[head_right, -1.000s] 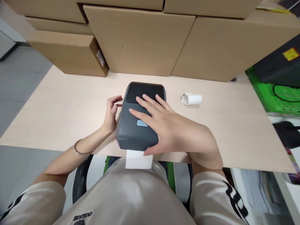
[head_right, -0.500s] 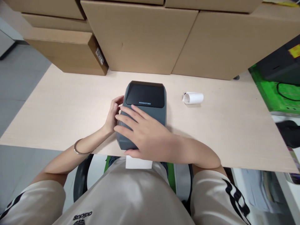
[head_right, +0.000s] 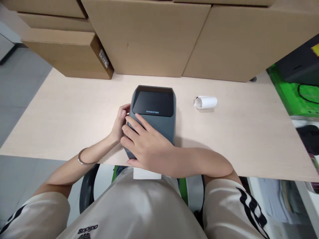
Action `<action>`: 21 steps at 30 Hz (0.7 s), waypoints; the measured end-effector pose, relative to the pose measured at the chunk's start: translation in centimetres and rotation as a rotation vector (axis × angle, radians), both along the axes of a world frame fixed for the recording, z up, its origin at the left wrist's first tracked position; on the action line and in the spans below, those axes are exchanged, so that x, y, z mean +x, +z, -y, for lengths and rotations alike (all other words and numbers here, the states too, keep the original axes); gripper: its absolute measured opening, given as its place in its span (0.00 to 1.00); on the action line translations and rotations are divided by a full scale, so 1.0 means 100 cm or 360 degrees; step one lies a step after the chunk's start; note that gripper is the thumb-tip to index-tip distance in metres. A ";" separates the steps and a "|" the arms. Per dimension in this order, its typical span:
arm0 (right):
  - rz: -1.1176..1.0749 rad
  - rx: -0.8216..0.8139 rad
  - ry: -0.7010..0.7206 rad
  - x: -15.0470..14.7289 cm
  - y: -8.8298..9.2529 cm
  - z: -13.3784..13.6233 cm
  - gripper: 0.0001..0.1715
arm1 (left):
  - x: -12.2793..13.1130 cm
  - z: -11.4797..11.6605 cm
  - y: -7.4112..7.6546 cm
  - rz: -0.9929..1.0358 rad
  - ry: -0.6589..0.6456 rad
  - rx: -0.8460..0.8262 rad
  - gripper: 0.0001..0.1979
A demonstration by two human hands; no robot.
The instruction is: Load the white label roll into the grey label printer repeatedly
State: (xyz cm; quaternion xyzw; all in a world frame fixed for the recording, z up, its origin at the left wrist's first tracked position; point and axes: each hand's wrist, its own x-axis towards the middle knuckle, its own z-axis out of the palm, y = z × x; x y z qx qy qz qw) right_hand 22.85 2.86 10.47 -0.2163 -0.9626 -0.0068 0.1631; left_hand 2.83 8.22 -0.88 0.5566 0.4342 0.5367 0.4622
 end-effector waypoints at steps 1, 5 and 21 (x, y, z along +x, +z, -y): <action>0.0017 -0.0007 -0.0008 0.000 0.000 0.001 0.29 | 0.000 0.000 0.000 -0.0017 -0.0008 0.0000 0.29; 0.0062 0.0005 -0.0033 -0.002 -0.002 0.003 0.29 | -0.002 0.001 0.002 -0.0088 -0.0013 0.0023 0.29; 0.0046 -0.0040 -0.0085 -0.005 -0.006 0.007 0.28 | -0.002 -0.001 0.002 -0.0086 -0.0002 0.0076 0.28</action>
